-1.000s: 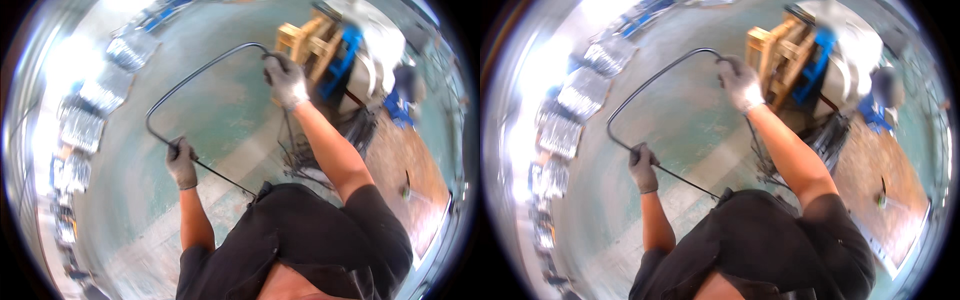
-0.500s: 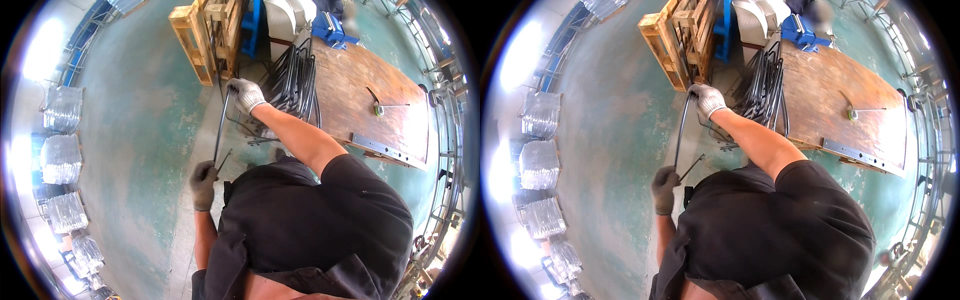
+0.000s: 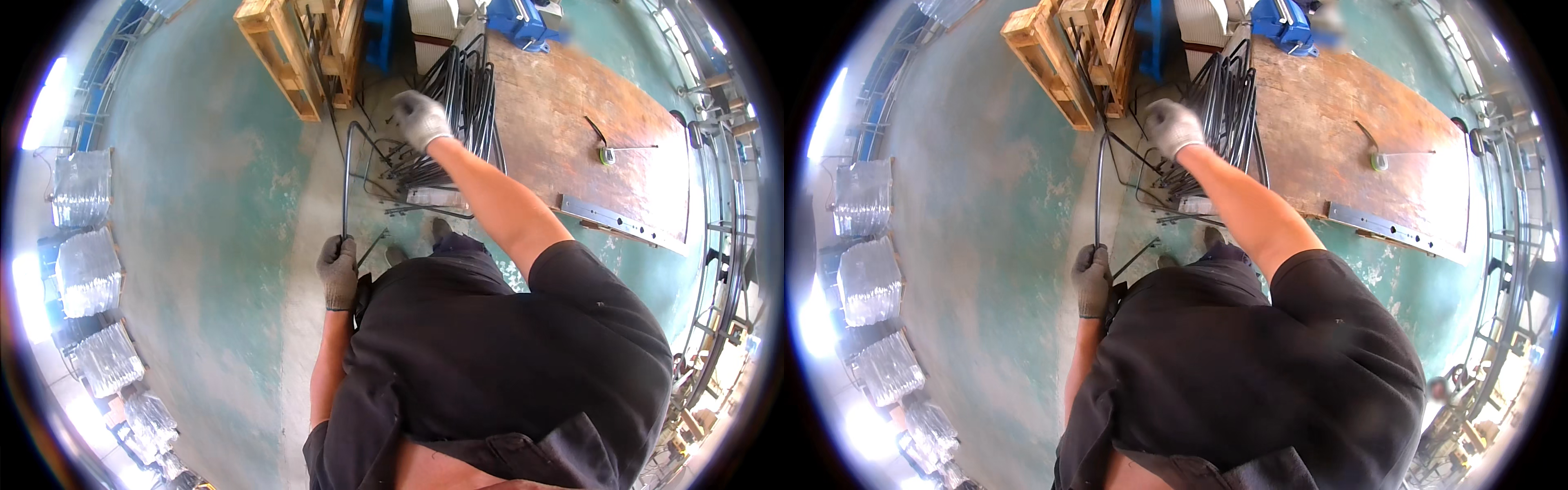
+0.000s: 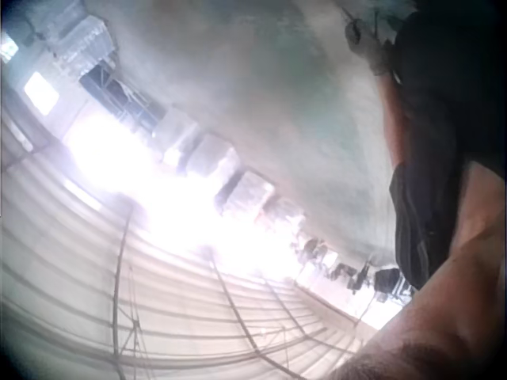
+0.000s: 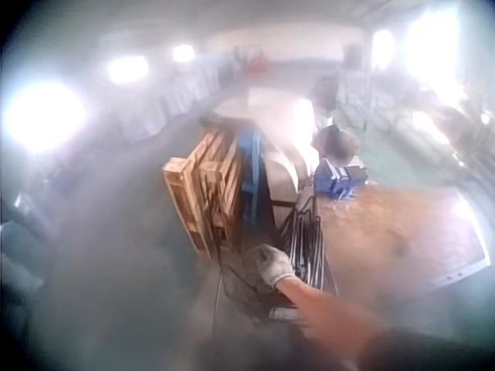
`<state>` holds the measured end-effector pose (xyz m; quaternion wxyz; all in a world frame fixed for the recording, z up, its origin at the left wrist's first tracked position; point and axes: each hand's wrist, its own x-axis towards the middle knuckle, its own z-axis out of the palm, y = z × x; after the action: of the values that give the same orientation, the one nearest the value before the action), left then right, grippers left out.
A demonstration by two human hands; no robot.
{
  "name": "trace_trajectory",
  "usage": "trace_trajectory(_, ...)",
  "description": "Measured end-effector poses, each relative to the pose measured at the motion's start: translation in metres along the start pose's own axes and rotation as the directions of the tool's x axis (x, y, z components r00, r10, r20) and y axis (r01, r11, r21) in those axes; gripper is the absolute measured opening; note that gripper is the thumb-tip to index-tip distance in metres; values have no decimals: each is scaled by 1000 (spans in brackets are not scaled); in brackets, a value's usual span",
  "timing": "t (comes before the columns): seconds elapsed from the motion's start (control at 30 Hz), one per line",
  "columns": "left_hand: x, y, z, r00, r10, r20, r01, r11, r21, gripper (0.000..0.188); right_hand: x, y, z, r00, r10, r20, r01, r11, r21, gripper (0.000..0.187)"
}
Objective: The person lifts a bundle of long metal rods from a rack with a coworker and places them back. The person then picks up several bent metal frames from a table and stacks them on the floor.
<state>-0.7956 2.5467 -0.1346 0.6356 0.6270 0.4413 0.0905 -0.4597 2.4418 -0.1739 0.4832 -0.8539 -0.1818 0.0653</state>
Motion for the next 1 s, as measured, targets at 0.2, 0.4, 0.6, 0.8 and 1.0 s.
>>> trace_trajectory(0.2, -6, 3, -2, 992, -73, -105, 56, 986, -160, 16, 40, 94, -44, 992, 125, -3, -112, 884, -454, 31)
trace_trajectory(0.4, -10, 5, 0, 987, -63, -147, 42, 989, -144, 16, 61, 72, -41, 875, 53, 481, 404, 468, -786, 35)
trace_trajectory(0.6, -13, 9, 0, 975, -32, -222, 21, 999, -50, 16, 95, 88, -19, 597, 351, 721, 703, 204, -682, 43)
trace_trajectory(0.8, -19, 4, -4, 952, -57, -302, 19, 992, -126, 17, 98, 87, -7, 597, 283, 751, 692, 293, -660, 42)
trace_trajectory(1.0, -17, 10, -3, 945, -99, -310, 27, 973, -230, 19, 64, 63, -12, 754, 170, 635, 527, 421, -738, 41)
